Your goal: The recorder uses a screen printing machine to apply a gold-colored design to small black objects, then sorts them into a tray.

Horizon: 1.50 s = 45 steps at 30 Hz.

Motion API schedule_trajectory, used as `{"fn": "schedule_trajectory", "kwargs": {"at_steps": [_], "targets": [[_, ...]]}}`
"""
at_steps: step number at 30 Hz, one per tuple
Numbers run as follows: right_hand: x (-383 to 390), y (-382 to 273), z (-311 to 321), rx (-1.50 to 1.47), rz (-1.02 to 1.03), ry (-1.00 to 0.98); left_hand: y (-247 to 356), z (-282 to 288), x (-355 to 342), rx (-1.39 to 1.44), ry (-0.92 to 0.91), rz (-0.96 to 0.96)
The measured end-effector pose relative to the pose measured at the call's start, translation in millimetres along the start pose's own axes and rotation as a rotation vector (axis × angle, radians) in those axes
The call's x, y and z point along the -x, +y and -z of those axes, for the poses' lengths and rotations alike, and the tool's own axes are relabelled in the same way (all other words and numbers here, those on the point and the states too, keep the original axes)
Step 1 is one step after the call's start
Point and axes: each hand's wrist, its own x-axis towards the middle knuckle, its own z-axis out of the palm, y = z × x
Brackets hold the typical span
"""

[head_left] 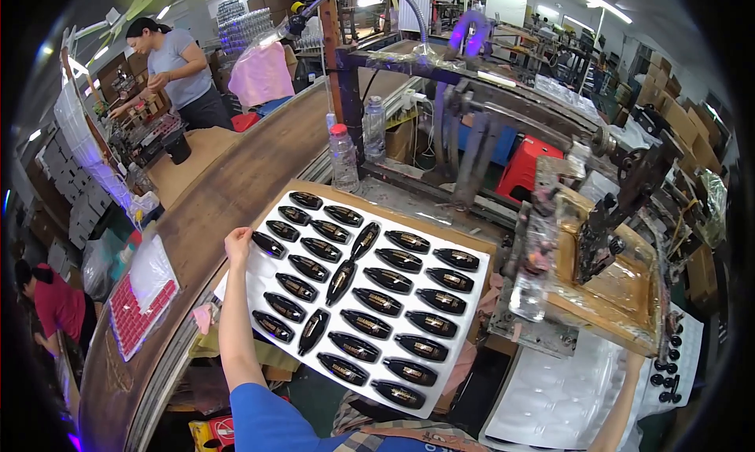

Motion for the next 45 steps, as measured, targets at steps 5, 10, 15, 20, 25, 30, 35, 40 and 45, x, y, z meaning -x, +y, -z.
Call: {"fn": "schedule_trajectory", "kwargs": {"at_steps": [5, 10, 15, 20, 25, 30, 35, 40, 45], "targets": [[-14, 65, 20, -0.120, -0.406, -0.069, 3, -4, 1, -0.396, 0.077, -0.282], [-4, 23, 50, 0.312, -0.012, -0.003, 144, -69, 98, -0.186, -0.273, -0.358], [16, 8, 52, 0.101, 0.126, 0.227, 212, -155, 216, -0.054, -0.711, -0.857], [102, -207, 66, -0.729, -0.024, -0.095, 242, -222, 284, 0.136, -0.935, -0.855], [135, -315, 75, -0.589, 0.483, -0.136, 270, -280, 283, 0.629, -1.217, -0.308], [145, -396, 59, -0.440, 0.779, -0.109, 246, -279, 256, 1.065, -1.343, 0.303], [152, -396, 50, -0.469, 0.676, -0.313, 252, -143, 209, 0.497, -0.951, -0.240], [152, -340, 59, -0.358, 0.435, -0.209, 158, -28, 103, 0.167, -0.436, -0.285], [100, -227, 28, -0.551, 0.241, -0.020, 77, 23, 55, 0.214, -0.205, -0.182]]}}
